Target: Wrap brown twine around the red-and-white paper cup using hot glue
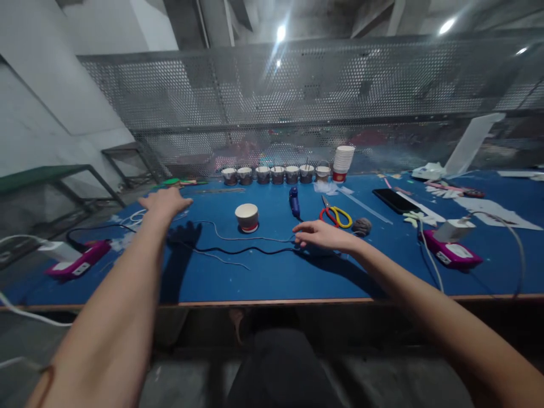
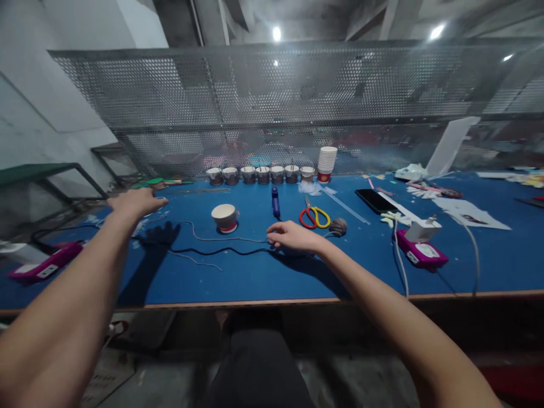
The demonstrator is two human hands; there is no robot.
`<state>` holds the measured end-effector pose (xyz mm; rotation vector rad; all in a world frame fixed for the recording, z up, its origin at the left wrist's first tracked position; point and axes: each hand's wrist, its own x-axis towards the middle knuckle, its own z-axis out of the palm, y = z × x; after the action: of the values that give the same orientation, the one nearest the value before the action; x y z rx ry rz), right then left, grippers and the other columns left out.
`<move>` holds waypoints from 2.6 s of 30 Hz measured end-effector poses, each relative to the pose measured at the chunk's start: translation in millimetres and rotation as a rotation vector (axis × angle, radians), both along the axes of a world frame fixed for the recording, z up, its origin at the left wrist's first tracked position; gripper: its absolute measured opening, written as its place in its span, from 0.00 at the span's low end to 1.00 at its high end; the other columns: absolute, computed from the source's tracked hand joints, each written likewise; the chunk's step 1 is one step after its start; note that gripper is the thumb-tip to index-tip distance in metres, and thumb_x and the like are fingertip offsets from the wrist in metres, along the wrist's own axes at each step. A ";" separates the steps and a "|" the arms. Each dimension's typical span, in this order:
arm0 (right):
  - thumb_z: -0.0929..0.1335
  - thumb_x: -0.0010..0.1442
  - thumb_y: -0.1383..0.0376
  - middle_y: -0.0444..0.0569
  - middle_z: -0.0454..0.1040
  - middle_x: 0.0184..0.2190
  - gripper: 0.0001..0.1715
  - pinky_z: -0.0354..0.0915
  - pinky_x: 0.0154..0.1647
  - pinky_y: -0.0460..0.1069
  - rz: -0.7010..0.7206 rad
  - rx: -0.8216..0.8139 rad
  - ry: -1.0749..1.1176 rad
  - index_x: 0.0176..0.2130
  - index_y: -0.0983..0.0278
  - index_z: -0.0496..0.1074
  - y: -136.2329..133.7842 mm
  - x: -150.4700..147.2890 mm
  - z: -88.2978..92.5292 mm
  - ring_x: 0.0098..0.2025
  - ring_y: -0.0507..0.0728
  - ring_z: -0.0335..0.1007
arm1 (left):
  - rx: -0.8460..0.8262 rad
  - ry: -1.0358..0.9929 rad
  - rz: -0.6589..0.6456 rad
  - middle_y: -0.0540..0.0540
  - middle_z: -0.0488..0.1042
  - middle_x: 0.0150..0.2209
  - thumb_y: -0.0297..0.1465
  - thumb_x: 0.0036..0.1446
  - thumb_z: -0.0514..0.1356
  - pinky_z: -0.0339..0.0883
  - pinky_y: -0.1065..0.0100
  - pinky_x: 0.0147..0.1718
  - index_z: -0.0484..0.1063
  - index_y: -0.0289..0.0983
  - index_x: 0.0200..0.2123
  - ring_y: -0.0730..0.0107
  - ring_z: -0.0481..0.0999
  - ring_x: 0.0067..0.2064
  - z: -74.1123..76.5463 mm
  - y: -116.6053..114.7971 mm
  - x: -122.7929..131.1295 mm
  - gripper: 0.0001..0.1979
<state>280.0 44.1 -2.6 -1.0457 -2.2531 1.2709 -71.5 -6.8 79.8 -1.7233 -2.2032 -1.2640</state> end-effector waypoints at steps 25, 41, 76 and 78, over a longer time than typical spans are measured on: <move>0.65 0.47 0.80 0.62 0.68 0.54 0.29 0.63 0.54 0.59 -0.341 0.649 -0.472 0.48 0.67 0.74 45.6 140.3 -25.4 0.53 0.68 0.67 | -0.414 0.344 -0.793 0.40 0.76 0.46 0.26 0.56 0.53 0.67 0.58 0.48 0.74 0.36 0.42 0.54 0.73 0.49 -95.3 32.9 249.3 0.13; 0.66 0.49 0.72 0.56 0.66 0.46 0.28 0.65 0.48 0.58 -0.169 0.809 -0.088 0.51 0.63 0.63 -8.3 101.6 -6.8 0.48 0.62 0.66 | -0.445 -0.510 -0.842 0.42 0.76 0.38 0.23 0.51 0.58 0.71 0.69 0.33 0.64 0.31 0.53 0.71 0.76 0.31 -99.0 40.6 282.6 0.24; 0.67 0.45 0.70 0.48 0.73 0.42 0.27 0.70 0.42 0.54 -0.162 0.006 0.163 0.47 0.59 0.71 -14.9 104.3 1.3 0.38 0.57 0.71 | -0.443 -0.604 -0.528 0.58 0.54 0.10 0.38 0.42 0.63 0.42 0.75 0.16 0.78 0.36 0.30 0.78 0.51 0.15 -65.6 -5.5 141.4 0.14; 0.66 0.43 0.71 0.48 0.72 0.39 0.26 0.70 0.37 0.52 -0.224 -0.220 0.360 0.45 0.60 0.70 -14.5 95.7 -1.8 0.35 0.55 0.71 | -0.417 -0.552 -0.498 0.57 0.55 0.11 0.39 0.43 0.61 0.43 0.75 0.17 0.78 0.36 0.31 0.77 0.52 0.16 -65.6 -8.1 144.1 0.14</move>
<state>375.7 29.6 -4.4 -1.0139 -1.7109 1.4943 72.6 -14.9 14.2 -2.4444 -2.5686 -1.6333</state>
